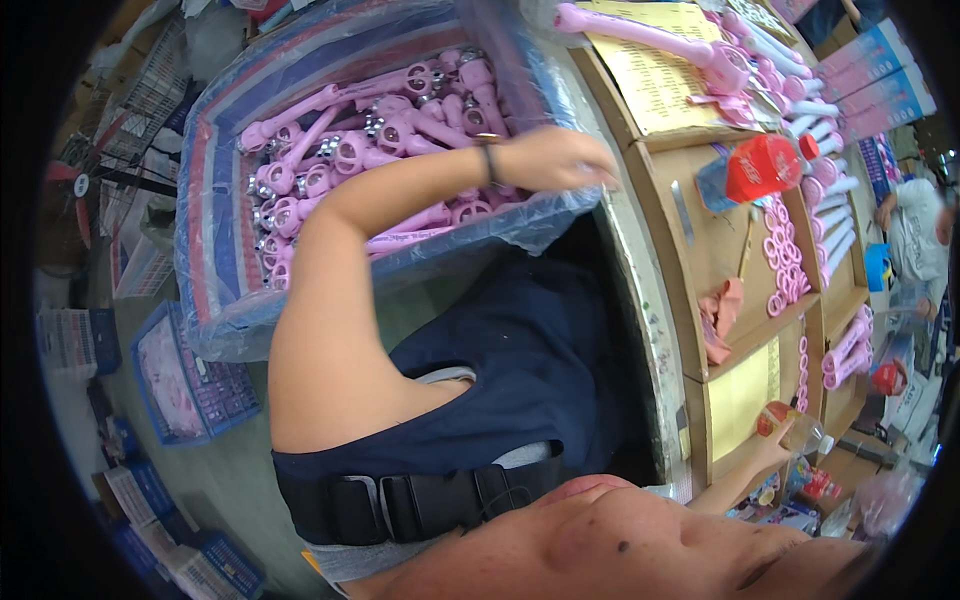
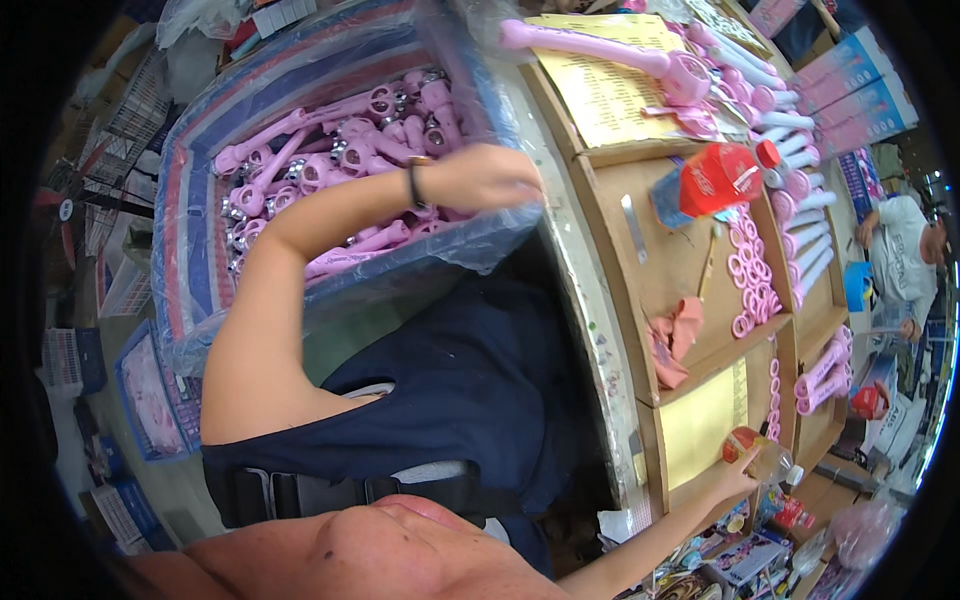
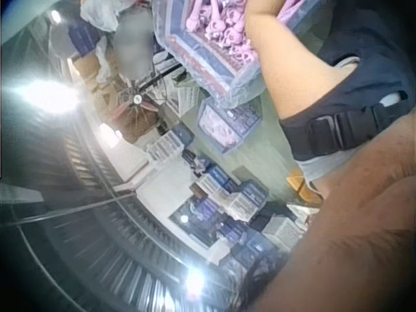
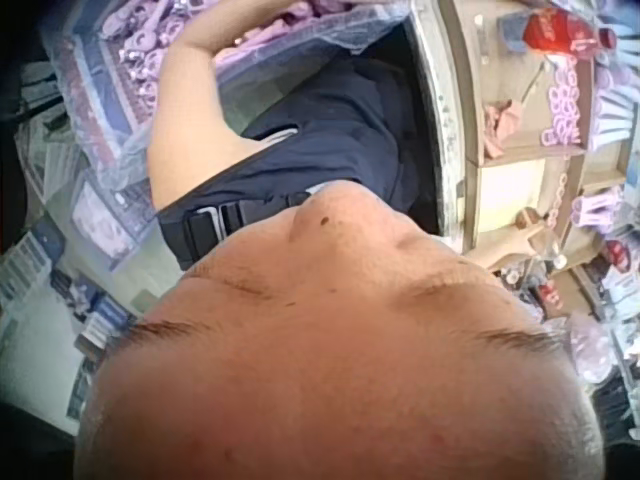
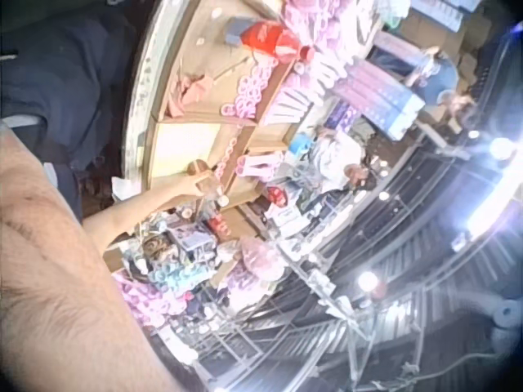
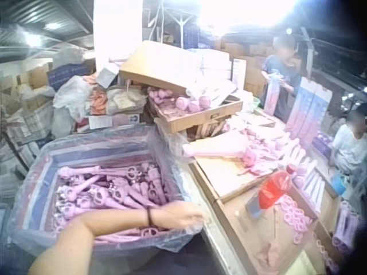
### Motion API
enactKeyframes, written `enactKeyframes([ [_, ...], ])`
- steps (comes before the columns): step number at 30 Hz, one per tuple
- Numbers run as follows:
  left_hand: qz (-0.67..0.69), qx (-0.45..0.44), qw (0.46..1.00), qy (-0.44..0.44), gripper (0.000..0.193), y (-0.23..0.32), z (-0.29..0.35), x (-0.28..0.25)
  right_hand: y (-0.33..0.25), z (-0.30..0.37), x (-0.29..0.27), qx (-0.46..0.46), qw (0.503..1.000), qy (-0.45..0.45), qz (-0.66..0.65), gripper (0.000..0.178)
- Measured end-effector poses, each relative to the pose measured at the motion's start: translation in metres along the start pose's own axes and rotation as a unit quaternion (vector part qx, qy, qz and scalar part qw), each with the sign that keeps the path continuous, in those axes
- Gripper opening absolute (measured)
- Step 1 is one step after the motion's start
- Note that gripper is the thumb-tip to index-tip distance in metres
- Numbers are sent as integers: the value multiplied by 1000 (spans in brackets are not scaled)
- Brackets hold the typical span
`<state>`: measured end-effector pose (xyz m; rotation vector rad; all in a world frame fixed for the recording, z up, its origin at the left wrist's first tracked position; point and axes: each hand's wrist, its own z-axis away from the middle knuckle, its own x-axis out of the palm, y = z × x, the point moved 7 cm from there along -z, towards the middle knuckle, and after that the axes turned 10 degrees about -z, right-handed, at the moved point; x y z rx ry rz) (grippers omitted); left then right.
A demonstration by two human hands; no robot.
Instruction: The person assembles pink plastic wands by attaching a crown-shaped top, inserting a small metal piece, and wiping the wand with a cloth. They handle multiple wands one at a time, placing finished units into a bin.
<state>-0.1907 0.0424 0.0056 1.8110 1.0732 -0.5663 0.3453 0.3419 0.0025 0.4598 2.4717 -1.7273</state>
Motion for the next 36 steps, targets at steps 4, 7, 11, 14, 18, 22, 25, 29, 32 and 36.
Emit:
enactKeyframes([
  [4, 32, -527, 847, -60, 35, -151, 209, -32, -38, 17, -2, -126, 961, 122, 212, 67],
  [7, 265, -693, 670, -21, 22, -179, 333, 9, -94, 43, 27, -360, 888, 129, 255, 64],
  [11, 347, -726, 588, 81, 37, -201, 375, 74, -126, 61, 93, -396, 840, -40, 368, 24],
  [14, 425, -740, 498, 155, 51, -221, 374, 114, -134, 69, 124, -313, 892, -183, 271, 19],
  [18, 483, -752, 413, 173, 62, -240, 369, 145, -139, 82, 165, -201, 895, -358, 173, 14],
  [22, 448, -771, 405, 201, 67, -253, 368, 156, -125, 101, 212, -141, 838, -474, 232, 20],
  [25, 445, -760, 407, 242, 61, -258, 362, 155, -113, 110, 229, -166, 787, -523, 282, 21],
  [29, 479, -710, 388, 341, 51, -251, 352, 139, -104, 86, 212, -69, 859, -457, 222, 21],
  [32, 541, -681, 313, 381, 43, -234, 341, 126, -105, 87, 208, -84, 846, -477, 222, 20],
  [36, 551, -628, 396, 381, 34, -226, 314, 63, -109, 105, 217, -206, 777, -523, 284, 19],
])
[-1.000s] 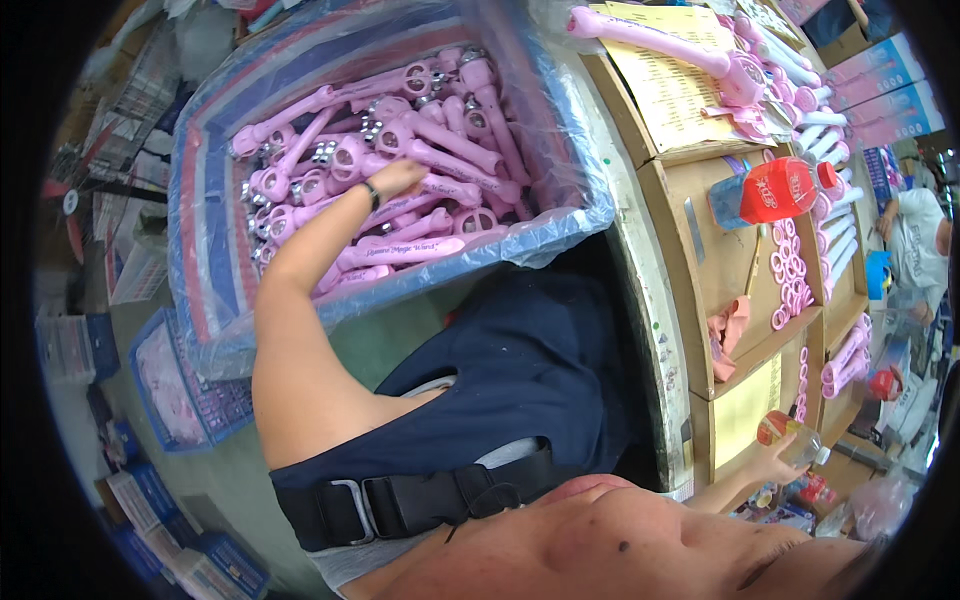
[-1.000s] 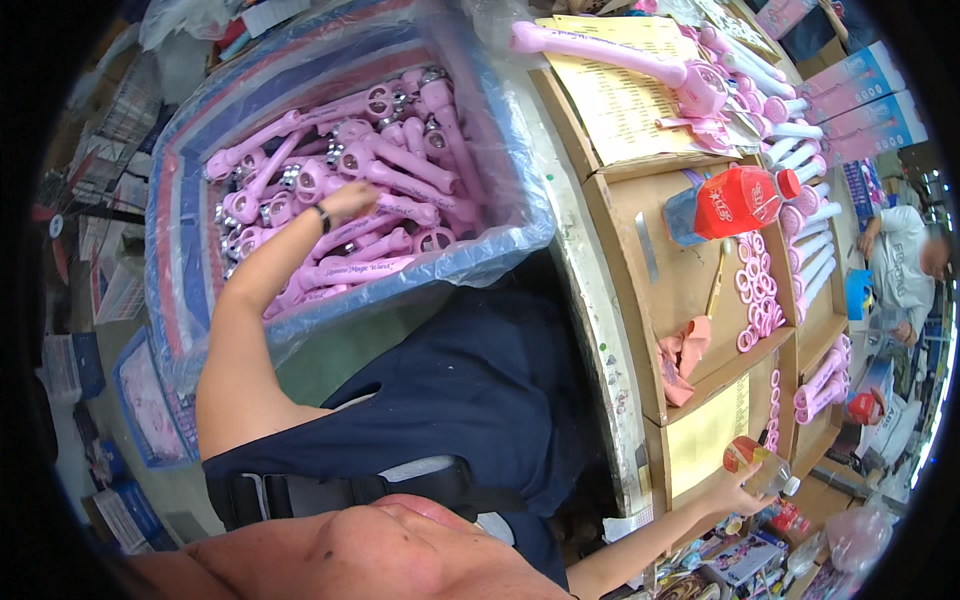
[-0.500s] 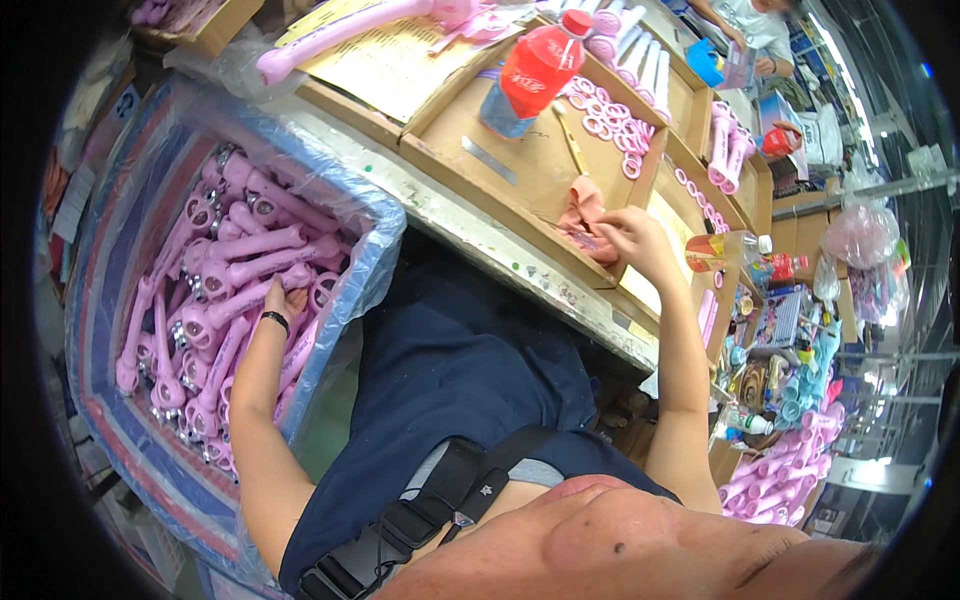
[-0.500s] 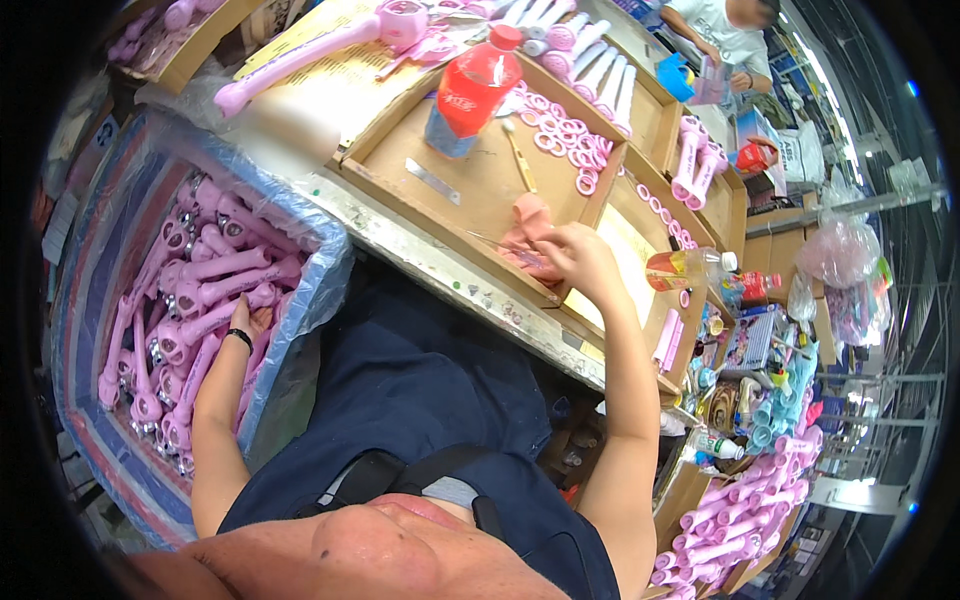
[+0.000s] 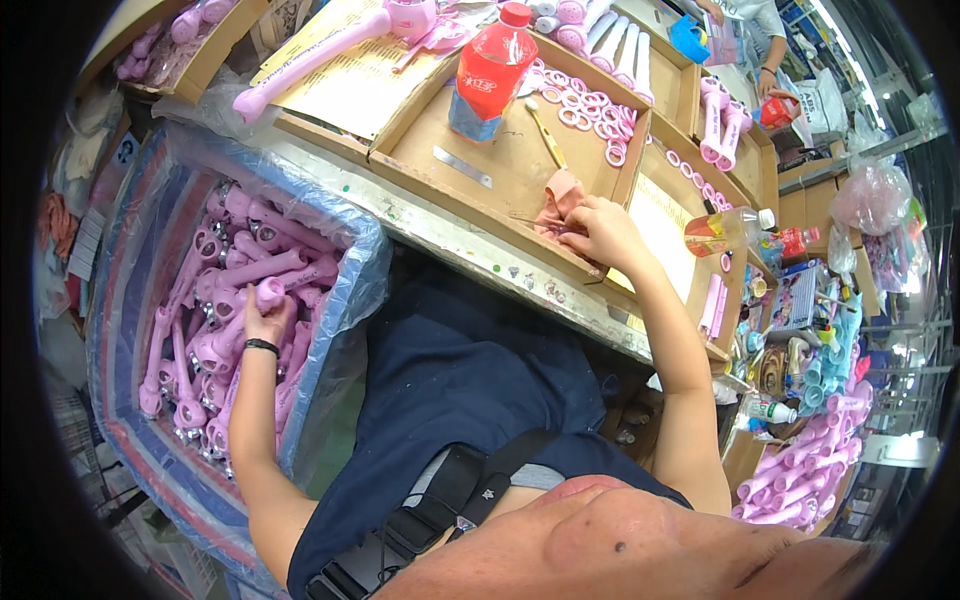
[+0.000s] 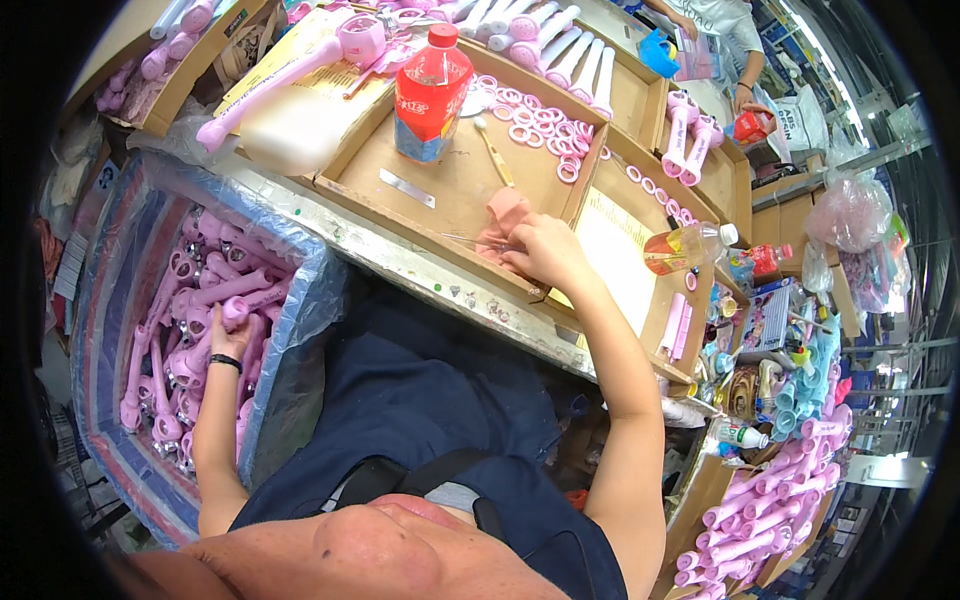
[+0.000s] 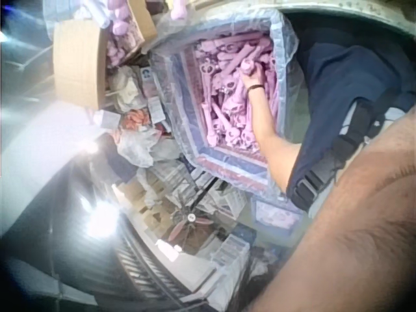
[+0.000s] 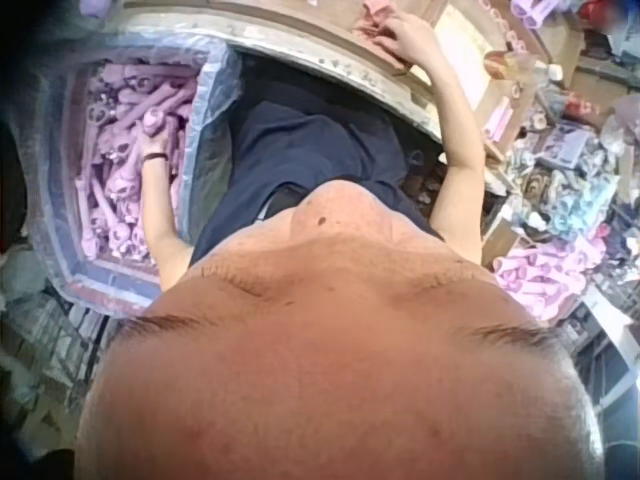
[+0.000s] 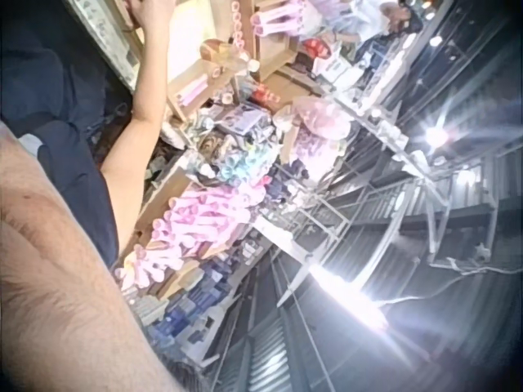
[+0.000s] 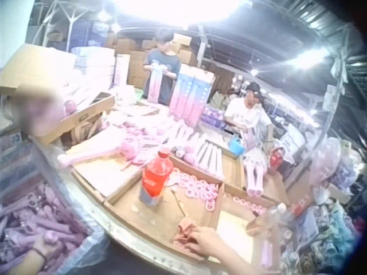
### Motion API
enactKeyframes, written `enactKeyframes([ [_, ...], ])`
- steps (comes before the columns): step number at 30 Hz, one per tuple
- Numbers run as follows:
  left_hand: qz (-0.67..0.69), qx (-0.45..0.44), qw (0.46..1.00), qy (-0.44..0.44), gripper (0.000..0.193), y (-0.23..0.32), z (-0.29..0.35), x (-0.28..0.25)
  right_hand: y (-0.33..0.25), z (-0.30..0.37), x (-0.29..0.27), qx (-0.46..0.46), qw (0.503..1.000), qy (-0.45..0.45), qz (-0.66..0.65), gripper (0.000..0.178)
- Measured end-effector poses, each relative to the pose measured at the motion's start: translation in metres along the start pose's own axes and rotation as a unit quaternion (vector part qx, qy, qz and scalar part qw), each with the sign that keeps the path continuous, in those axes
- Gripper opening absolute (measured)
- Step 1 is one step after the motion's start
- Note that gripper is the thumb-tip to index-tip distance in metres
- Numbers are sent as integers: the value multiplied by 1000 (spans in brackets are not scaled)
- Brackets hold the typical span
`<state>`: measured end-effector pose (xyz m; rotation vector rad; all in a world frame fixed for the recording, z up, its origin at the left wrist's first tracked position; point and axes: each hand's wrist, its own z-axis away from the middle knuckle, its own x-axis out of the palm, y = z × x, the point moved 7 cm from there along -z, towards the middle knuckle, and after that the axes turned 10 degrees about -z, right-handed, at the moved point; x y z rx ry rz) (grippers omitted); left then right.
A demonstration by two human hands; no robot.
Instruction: The person assembles pink plastic wands by attaching a crown-shaped top, inserting a small metal piece, and wiping the wand with a cloth. They handle multiple wands one at a time, placing finished units into a bin.
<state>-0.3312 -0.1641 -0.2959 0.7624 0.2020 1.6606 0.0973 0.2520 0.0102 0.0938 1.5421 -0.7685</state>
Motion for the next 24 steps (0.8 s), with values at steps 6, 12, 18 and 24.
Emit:
enactKeyframes([
  [6, 243, 100, 963, -59, 27, 94, 96, -15, 41, 7, -38, 11, 965, 214, -148, 19],
  [12, 185, 106, 950, -228, 21, 60, 217, 43, 87, -18, -48, 142, 943, 293, 66, 20],
  [18, -144, 340, 901, -227, 52, 19, 290, 113, 112, 40, -58, 299, 868, 395, -15, 32],
  [24, -328, 354, 823, -299, 58, -23, 302, 183, 91, 74, -35, 273, 901, 337, 28, 34],
])
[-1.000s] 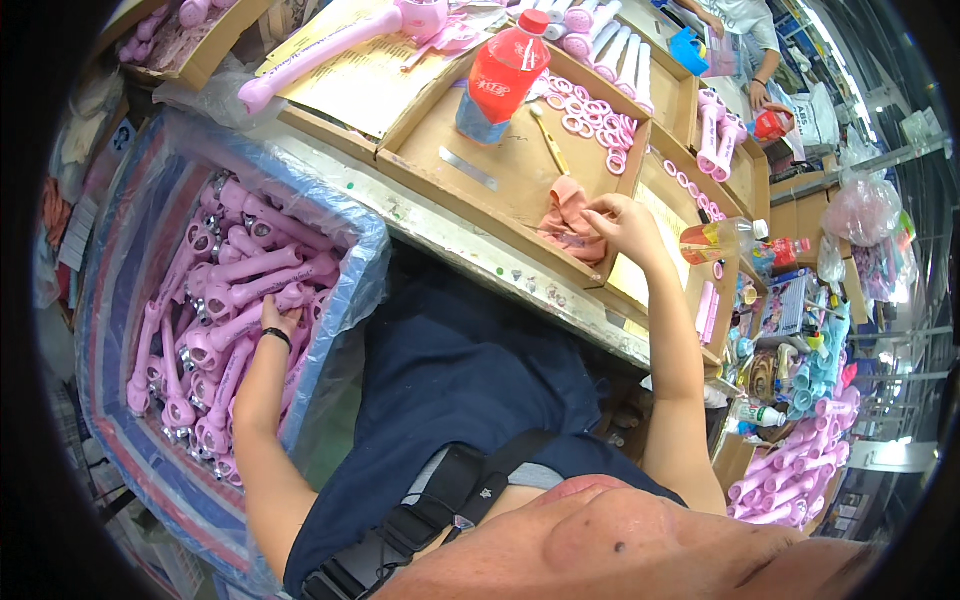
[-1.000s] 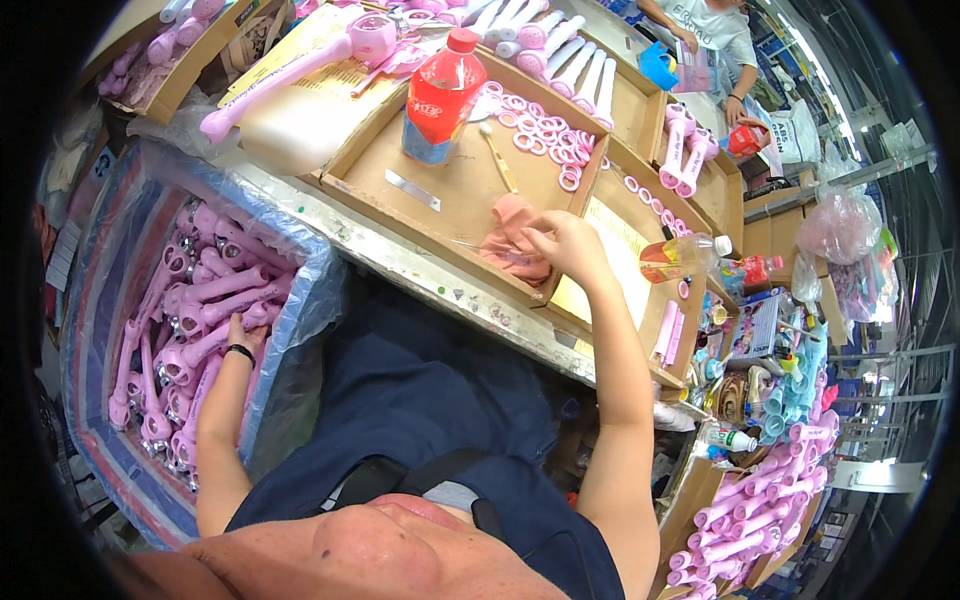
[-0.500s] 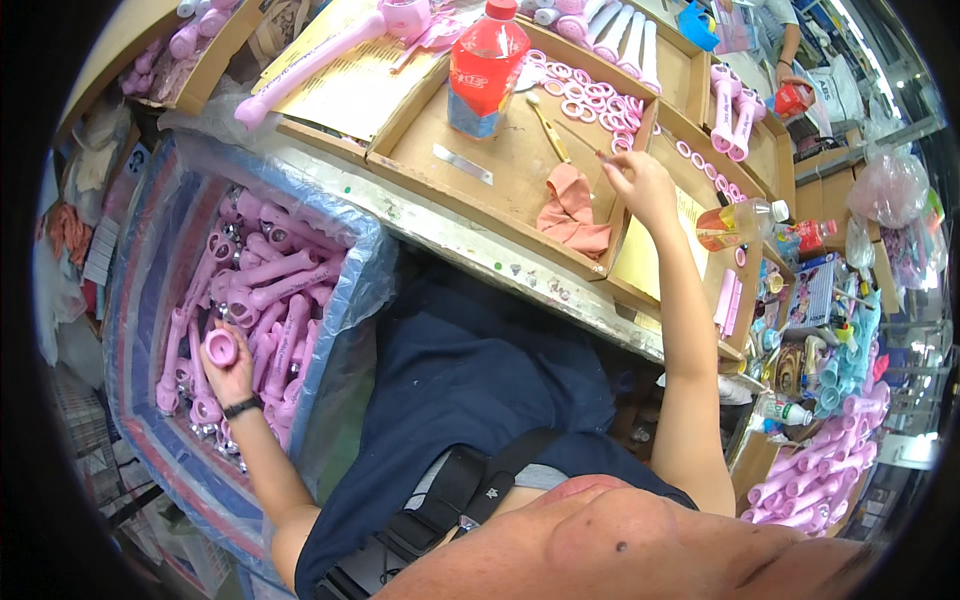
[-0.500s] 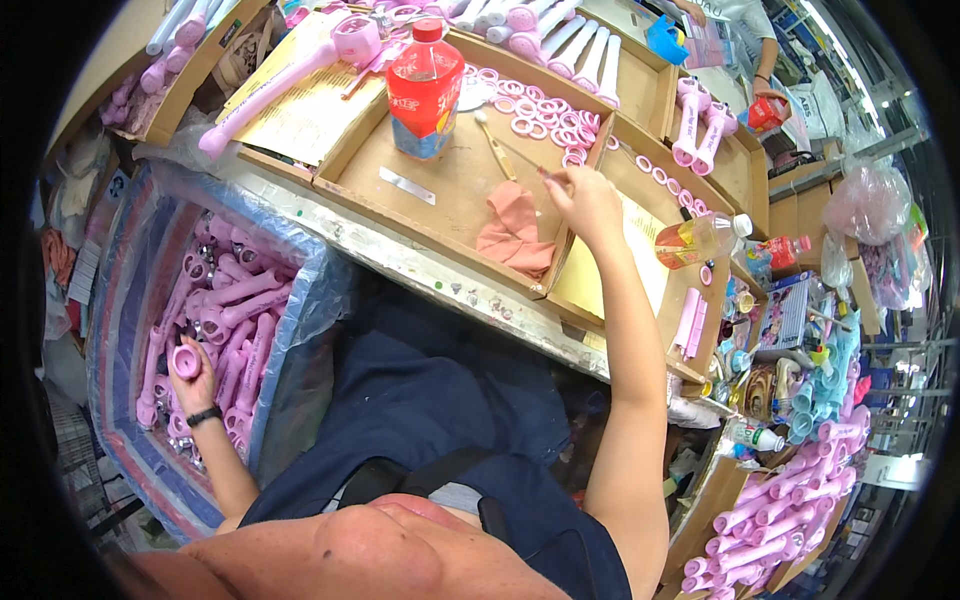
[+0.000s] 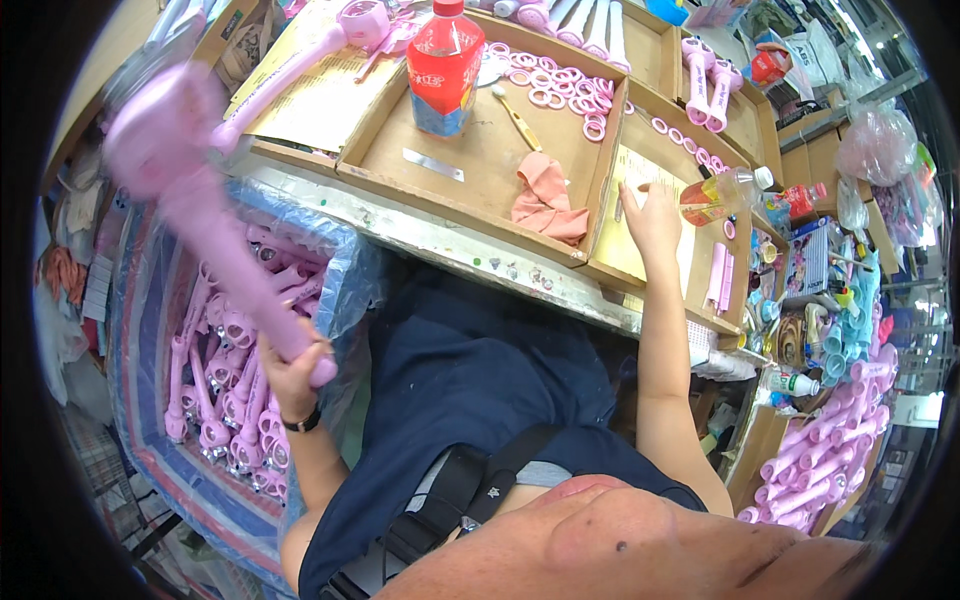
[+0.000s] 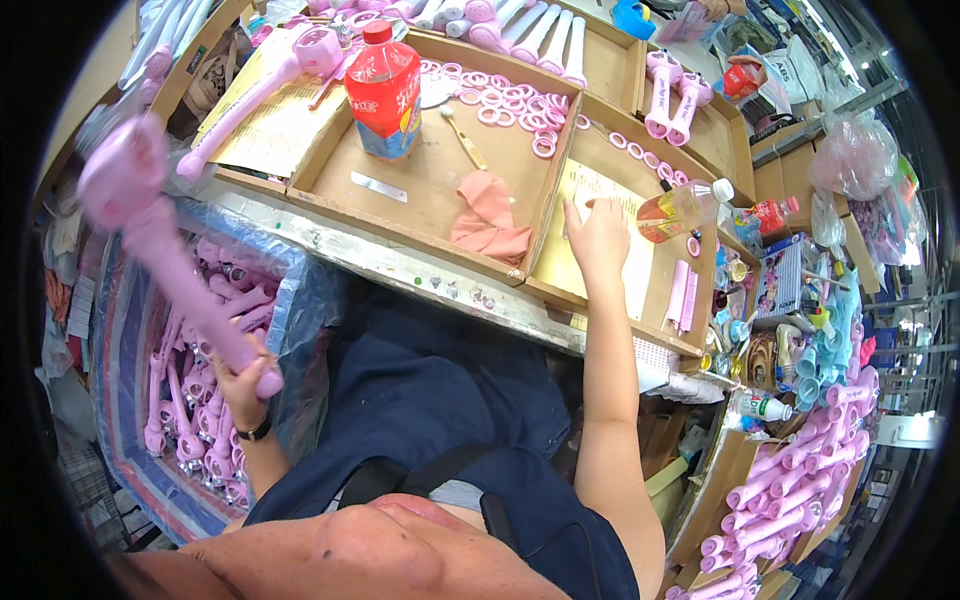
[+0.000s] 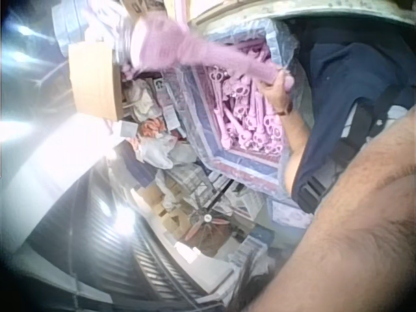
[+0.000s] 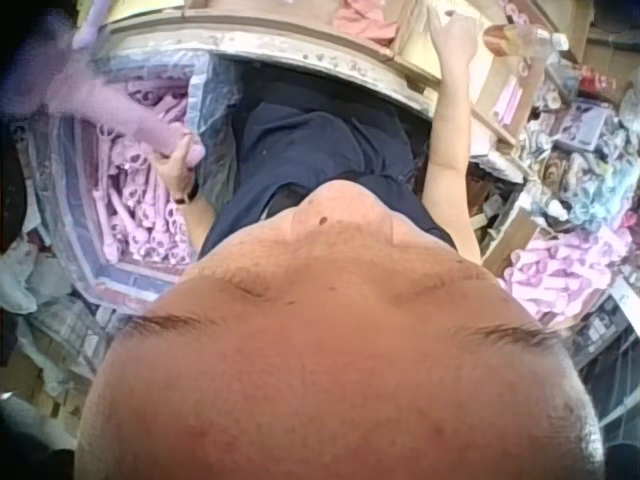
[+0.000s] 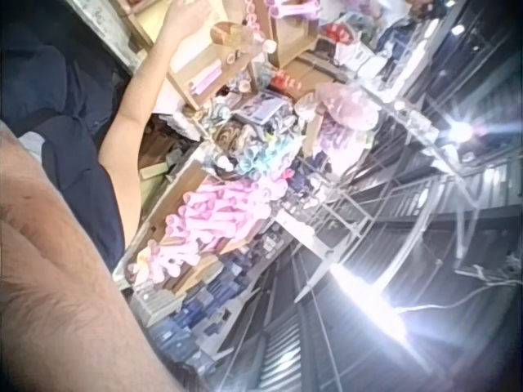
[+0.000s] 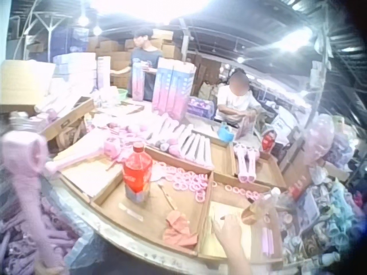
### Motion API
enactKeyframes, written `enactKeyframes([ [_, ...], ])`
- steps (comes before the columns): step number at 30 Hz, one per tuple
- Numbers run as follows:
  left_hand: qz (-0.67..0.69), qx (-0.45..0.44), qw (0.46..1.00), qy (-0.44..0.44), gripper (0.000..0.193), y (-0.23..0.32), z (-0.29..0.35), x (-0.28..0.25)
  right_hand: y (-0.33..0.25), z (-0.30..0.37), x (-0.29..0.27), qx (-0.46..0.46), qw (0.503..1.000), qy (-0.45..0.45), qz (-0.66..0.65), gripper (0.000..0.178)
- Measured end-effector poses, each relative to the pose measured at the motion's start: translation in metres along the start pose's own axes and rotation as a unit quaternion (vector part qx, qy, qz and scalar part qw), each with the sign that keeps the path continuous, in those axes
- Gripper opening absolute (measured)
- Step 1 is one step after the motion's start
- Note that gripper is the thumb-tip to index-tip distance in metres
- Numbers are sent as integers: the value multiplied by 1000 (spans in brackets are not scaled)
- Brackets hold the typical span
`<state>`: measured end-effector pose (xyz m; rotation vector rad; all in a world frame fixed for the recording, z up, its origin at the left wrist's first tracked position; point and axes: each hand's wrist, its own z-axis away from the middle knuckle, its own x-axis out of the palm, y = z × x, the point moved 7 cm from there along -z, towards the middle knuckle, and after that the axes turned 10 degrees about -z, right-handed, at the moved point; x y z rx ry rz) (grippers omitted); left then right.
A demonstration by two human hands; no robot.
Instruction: The person assembles pink plastic wands by attaching a crown-shaped top, inserting a small metal piece, and wiping the wand with a cloth. They handle multiple wands one at a time, placing finished units into a bin.
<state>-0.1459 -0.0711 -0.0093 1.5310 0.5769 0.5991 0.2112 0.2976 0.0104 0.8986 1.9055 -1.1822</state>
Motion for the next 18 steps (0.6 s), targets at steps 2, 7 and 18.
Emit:
enactKeyframes([
  [2, 2, -8, 996, -83, 50, -2, -4, 39, -34, 7, -7, -145, 981, 109, -66, 33],
  [7, 16, -88, 960, -266, 47, -12, 10, 127, -109, 5, 46, -252, 960, -90, -85, 22],
  [18, 127, -253, 900, -332, 52, -32, 24, 191, -88, -52, -80, -31, 885, 97, -454, 29],
])
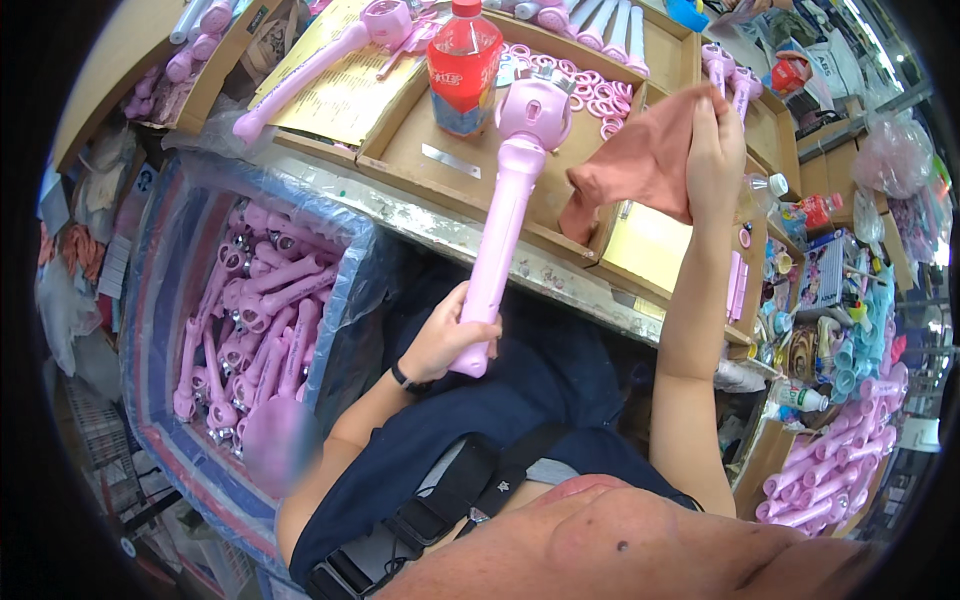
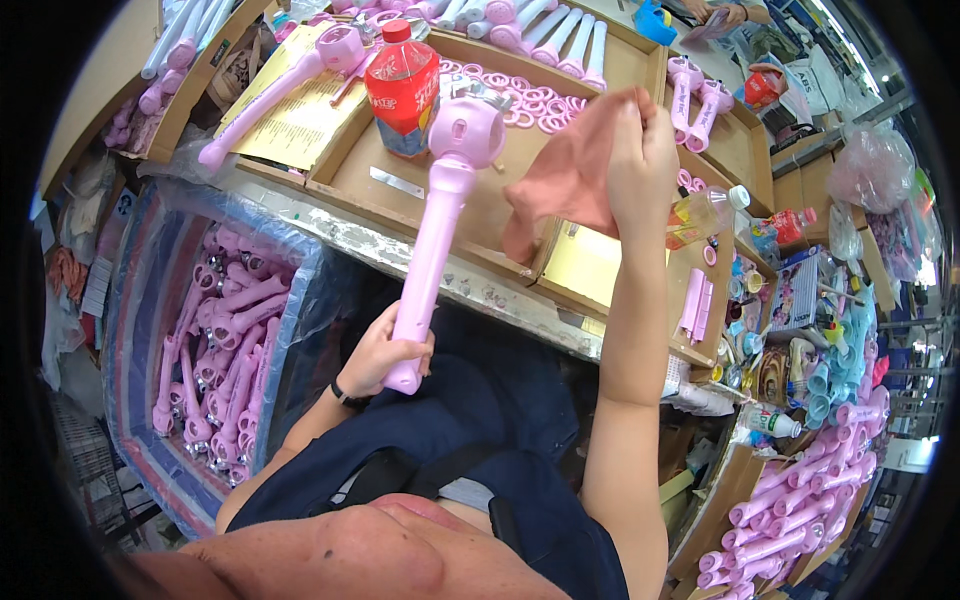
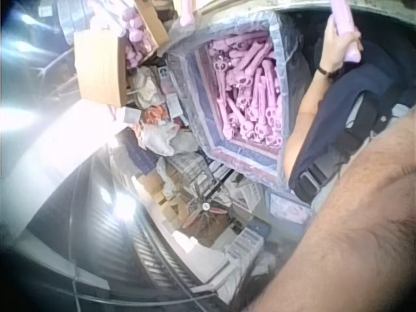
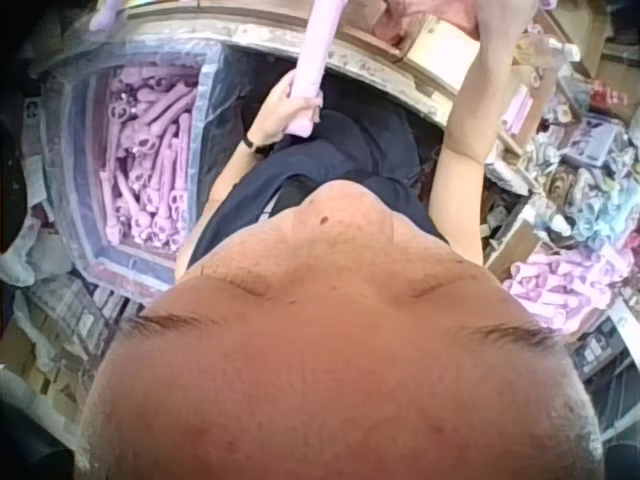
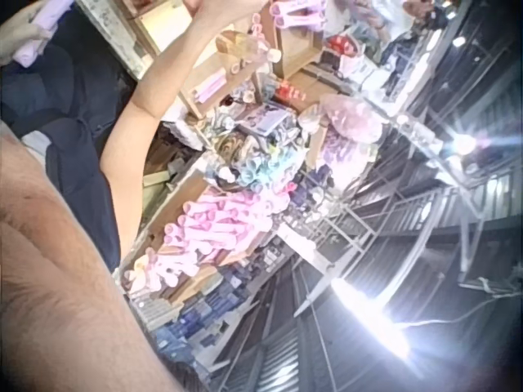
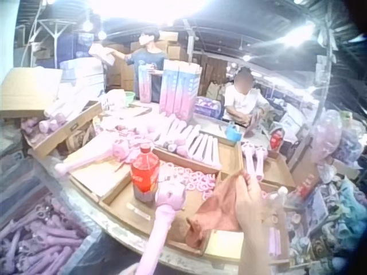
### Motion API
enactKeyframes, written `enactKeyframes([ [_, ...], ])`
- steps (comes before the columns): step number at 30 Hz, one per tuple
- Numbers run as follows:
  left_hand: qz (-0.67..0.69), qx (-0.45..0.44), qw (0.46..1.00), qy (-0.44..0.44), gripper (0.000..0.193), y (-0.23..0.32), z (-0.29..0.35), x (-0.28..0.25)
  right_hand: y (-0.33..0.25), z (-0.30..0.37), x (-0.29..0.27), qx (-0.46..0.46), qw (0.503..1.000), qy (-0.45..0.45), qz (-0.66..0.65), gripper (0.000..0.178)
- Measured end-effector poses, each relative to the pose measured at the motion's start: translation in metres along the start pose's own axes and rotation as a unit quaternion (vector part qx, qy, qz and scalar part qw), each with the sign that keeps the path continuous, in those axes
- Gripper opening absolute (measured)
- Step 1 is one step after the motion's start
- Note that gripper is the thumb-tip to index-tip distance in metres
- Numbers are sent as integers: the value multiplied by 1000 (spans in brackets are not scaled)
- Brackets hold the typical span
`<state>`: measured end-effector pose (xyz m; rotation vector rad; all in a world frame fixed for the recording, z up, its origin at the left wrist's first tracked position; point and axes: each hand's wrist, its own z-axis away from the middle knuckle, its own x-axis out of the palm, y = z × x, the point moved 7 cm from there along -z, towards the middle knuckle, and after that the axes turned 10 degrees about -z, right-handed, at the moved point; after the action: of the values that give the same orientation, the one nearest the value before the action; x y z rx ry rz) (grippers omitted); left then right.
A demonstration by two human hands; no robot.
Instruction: The person assembles pink plastic wands by attaching a crown-shaped top, inserting a small metal piece, and wiping the wand with a cloth. They handle multiple wands one at a time, placing finished units into a bin.
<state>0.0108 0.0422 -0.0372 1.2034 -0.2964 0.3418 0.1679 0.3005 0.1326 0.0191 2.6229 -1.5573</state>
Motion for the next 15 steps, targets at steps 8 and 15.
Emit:
enactKeyframes([
  [8, 49, -26, 998, -40, 39, -5, -12, 21, 0, 74, 102, 69, 915, -387, -88, 42],
  [15, -173, 32, 984, 15, 60, -20, -13, 15, 47, 121, 65, 220, 943, -65, -243, 55],
])
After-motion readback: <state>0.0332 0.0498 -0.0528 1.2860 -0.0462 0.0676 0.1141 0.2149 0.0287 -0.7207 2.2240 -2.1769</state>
